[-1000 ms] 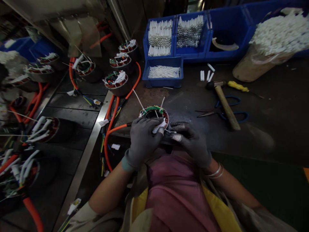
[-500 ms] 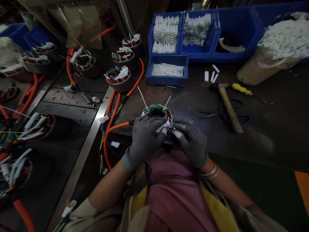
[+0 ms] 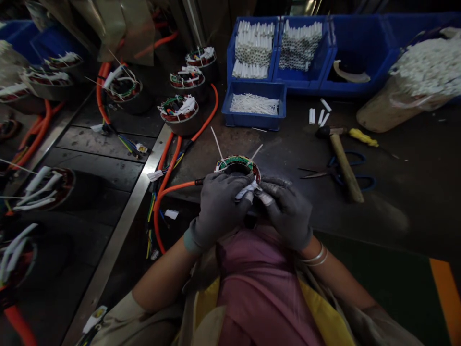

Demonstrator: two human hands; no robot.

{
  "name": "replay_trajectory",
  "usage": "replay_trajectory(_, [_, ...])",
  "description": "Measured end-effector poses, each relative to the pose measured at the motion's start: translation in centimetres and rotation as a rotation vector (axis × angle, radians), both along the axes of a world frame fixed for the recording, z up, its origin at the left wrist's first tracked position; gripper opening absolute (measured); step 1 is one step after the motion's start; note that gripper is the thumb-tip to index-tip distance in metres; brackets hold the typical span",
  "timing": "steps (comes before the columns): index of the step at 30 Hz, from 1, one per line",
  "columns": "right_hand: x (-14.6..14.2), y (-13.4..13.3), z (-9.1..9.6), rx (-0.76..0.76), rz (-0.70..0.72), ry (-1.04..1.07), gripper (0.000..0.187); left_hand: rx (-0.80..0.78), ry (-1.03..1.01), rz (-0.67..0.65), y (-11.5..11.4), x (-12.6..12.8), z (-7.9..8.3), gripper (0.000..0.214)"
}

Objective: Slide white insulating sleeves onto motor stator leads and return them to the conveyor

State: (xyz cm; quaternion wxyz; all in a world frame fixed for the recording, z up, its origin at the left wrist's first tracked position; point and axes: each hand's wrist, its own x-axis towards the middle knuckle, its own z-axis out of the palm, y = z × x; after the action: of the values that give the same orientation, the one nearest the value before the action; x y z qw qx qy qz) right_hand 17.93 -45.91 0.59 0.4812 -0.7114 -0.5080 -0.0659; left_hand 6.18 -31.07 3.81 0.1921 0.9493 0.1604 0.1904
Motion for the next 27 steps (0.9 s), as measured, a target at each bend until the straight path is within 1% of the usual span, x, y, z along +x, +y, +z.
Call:
replay_trajectory(5, [0.2,0.4,-0.5,-0.024,0.021,-0.044,0.026,0.009,0.024,-0.005,0.0,0.0,-0.1,0.031])
replay_trajectory(7, [0.5,0.9,-0.3,-0.05,0.026,-0.058,0.026,0.002,0.051,-0.004,0.0,0.0,-0.1,0.03])
replay_trajectory(10, [0.9,1.1,0.3,-0.093,0.039,-0.046,0.02,-0.005,0.058,-0.005,0.1,0.0,-0.1,0.028])
replay_trajectory(12, [0.8,0.7,0.6,-0.11,0.031,-0.046,0.017,-0.005,0.036,-0.01,0.1,0.0,-0.2,0.028])
replay_trajectory(14, [0.6,0.1,0.8,-0.094,0.004,-0.067,0.016,-0.006,0.022,-0.016,0.1,0.0,-0.2,0.03])
replay_trajectory(17, [0.1,-0.7,0.6,-0.052,-0.022,-0.1,0.02,-0.019,0.036,-0.024,0.2,0.0,-0.1,0.03])
replay_trajectory(19, [-0.2,-0.7,0.4,-0.053,-0.019,-0.105,0.021,-0.027,0.046,-0.021,0.2,-0.1,0.0,0.03])
replay_trajectory(23, [-0.1,0.2,0.3,-0.104,-0.005,-0.095,0.017,-0.025,0.074,-0.008,0.2,0.0,0.3,0.031])
replay_trajectory(27, [1.2,2.0,1.1,-0.109,0.022,-0.006,0.008,-0.011,0.067,-0.015,0.2,0.2,0.3,0.025])
